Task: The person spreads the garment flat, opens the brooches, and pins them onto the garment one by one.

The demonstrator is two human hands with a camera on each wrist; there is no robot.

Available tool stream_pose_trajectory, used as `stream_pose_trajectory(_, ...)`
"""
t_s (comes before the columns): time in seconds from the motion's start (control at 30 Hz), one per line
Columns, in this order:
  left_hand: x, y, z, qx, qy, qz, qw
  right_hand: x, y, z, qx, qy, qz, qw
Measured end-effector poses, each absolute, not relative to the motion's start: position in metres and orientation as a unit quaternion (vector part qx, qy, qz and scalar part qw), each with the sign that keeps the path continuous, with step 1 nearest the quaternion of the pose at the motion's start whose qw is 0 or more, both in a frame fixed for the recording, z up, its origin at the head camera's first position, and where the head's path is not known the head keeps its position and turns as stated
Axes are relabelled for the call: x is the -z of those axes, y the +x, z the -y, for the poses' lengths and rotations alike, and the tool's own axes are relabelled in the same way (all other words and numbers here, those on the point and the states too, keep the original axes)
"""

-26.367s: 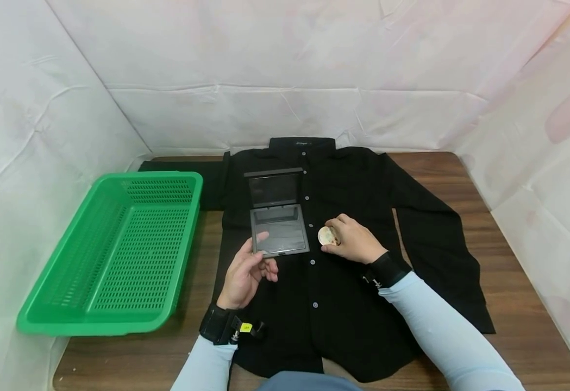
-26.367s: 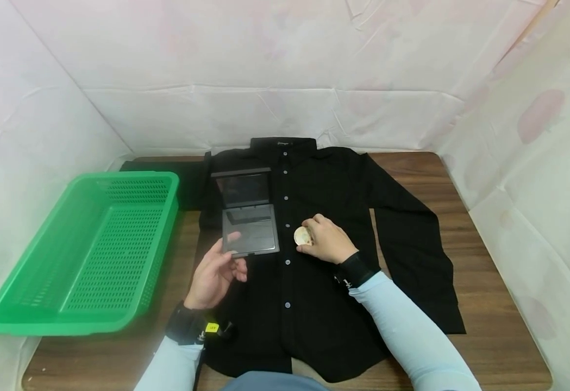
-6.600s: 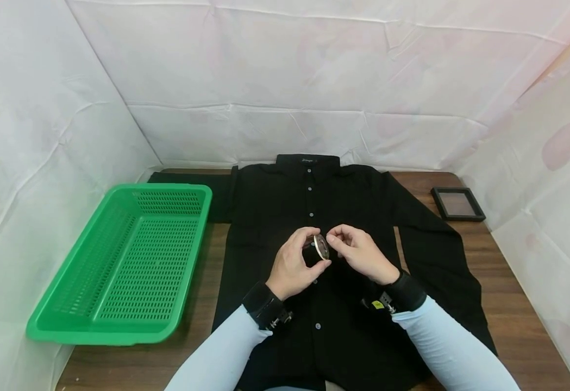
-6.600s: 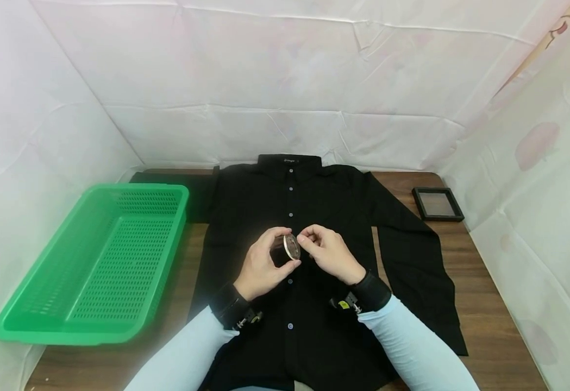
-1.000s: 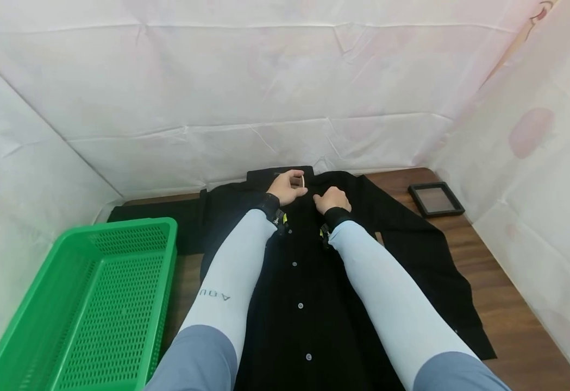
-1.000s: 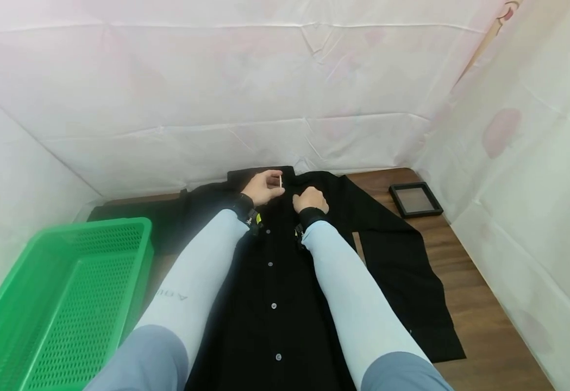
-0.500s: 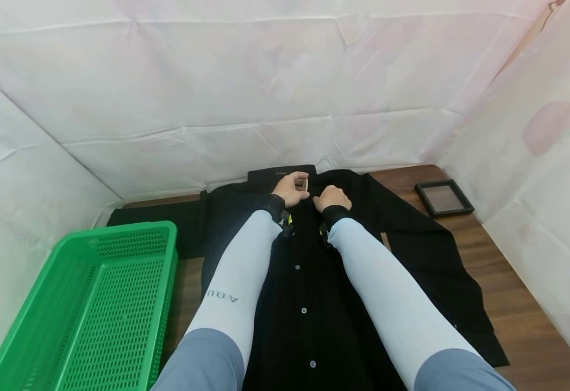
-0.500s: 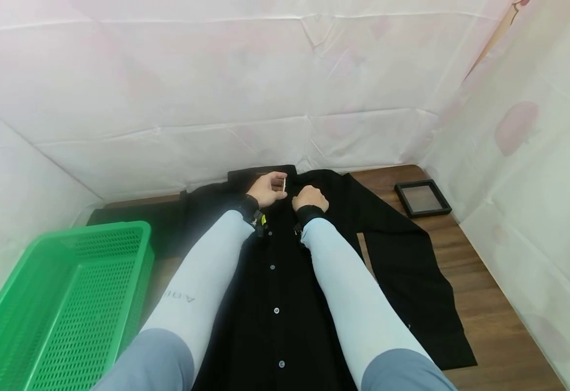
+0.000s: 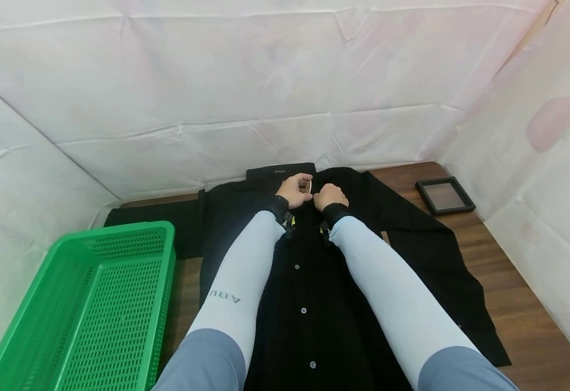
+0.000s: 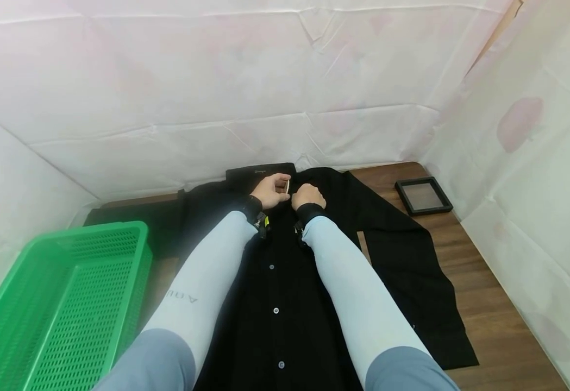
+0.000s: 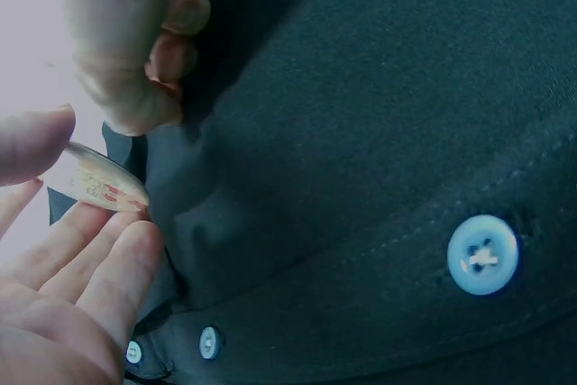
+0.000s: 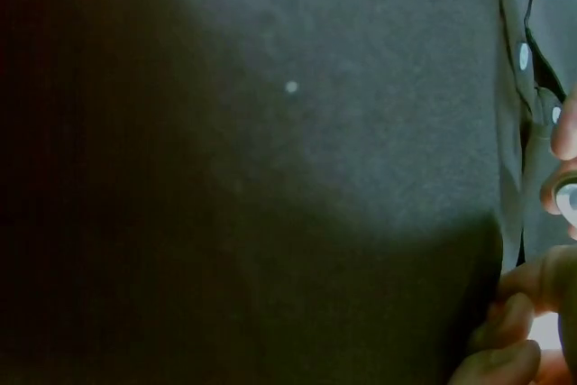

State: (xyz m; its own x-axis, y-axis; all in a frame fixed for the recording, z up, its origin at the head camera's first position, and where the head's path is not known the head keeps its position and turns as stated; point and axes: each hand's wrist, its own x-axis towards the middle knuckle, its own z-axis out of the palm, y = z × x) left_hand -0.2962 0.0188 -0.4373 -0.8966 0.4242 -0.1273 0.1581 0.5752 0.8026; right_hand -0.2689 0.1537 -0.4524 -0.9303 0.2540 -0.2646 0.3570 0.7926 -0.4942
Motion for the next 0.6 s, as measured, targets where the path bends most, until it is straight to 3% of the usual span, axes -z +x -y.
stream_pose_trajectory(0.33,0.442,-0.295,-0.014,-0.423,0.156,-0.881,0.145,0.456,-0.265,-0.145,0.269,0.152,-0.95,0.036)
stream_pose_trajectory(0.6,0.45,-0.293,-0.02,-0.407,0.168,-0.886,0.144,0.457,-0.262,-0.146,0.302,0.18,-0.936,0.026)
